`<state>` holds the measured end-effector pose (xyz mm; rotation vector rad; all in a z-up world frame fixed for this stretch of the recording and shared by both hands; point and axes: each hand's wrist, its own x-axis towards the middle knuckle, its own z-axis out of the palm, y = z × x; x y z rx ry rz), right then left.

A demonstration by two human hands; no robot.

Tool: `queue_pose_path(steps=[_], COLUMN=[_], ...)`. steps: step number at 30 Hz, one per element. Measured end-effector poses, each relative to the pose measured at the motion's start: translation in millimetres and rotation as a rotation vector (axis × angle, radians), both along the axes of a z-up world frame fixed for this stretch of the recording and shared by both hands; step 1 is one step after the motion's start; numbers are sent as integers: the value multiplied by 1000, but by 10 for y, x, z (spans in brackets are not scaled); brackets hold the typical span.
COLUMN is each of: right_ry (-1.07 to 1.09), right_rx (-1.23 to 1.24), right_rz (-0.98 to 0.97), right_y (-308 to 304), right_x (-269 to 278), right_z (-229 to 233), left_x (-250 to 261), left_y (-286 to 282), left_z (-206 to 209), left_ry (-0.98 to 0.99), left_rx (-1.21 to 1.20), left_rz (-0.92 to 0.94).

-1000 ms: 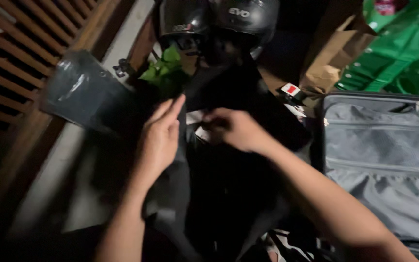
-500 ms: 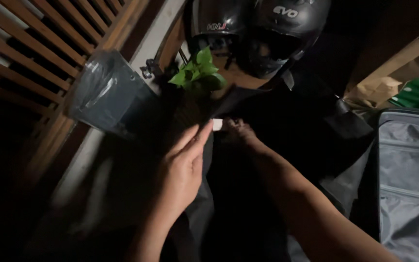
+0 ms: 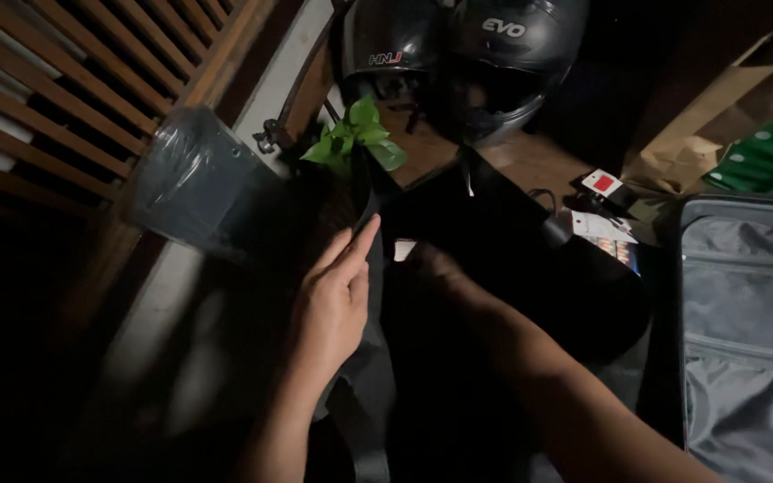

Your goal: The person packs a suitcase by transferring folded clothes, a snack packet, and a hair straightener from a black bag into the open suitcase. They arrange the items in layers and place the hair straightener into a zippered compartment.

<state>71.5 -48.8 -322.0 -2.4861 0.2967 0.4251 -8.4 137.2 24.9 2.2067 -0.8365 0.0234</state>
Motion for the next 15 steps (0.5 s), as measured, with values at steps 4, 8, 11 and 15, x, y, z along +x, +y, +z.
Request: queue_pose_path(steps=[4,8,11,15], right_ry=[-25,-74,-112,-200], right_rx=[13,45,128,319], right_rz=[-28,-36,-60,-103], right_y=[25,32,40,17], right_x=[-94,-84,-225,-497], right_z=[-10,101,311,1051], left_x=[-62,-5,66,323], left_y=[-28,19,57,45], left_z=[-38,-81,-198,-352], left_ry=[-14,-21,-39,-61], left_rx=[-8,-27,-71,-60], left_rz=[23,17,-6,39])
